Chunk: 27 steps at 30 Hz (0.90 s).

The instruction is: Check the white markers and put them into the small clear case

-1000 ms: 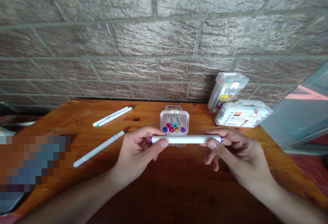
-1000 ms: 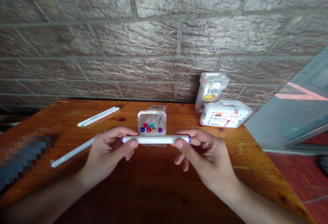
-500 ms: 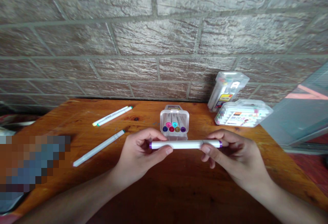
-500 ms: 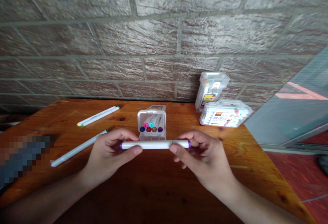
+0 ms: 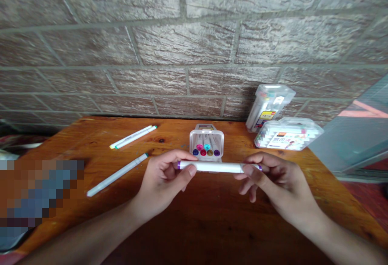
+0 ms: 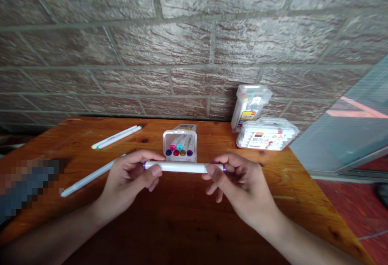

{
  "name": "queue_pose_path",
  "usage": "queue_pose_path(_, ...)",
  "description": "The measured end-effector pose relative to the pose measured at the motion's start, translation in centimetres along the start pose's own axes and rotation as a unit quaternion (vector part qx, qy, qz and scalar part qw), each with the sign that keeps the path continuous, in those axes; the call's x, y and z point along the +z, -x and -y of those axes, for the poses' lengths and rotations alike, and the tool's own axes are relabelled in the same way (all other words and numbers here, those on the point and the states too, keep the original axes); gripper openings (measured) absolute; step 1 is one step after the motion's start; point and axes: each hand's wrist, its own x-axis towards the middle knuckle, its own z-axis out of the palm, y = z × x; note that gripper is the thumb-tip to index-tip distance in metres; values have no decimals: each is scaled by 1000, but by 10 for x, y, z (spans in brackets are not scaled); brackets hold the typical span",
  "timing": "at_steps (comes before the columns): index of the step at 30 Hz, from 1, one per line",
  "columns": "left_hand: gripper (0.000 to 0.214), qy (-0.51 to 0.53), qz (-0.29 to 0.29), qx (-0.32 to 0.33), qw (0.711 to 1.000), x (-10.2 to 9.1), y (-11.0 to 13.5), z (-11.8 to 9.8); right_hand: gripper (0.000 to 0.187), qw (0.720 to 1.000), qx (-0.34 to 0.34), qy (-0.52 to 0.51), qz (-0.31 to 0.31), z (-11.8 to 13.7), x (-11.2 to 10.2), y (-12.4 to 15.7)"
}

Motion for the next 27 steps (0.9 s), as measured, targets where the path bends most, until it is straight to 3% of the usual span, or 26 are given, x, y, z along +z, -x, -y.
queue_pose_path(8, 11, -18, -3, 20, 1000, -1, 0, 2, 20, 1000, 5, -2, 8, -1, 1, 1)
queue_pose_path(11, 7, -18, -6, 41, 999, 1, -2, 0, 23, 1000, 16, 1, -15, 3, 6, 3)
queue_pose_path(15, 10, 3, -3, 18, 1000, 2, -2, 0, 27, 998, 30, 1, -46, 7, 11, 5)
queue_pose_path(22, 13, 53, 24, -10, 998, 1, 0, 4, 19, 1000, 7, 3, 8, 0, 4, 0)
queue_pose_path(27, 14, 56, 29, -5, 998, 0, 0, 4, 22, 1000, 1, -10, 11, 1, 4, -4)
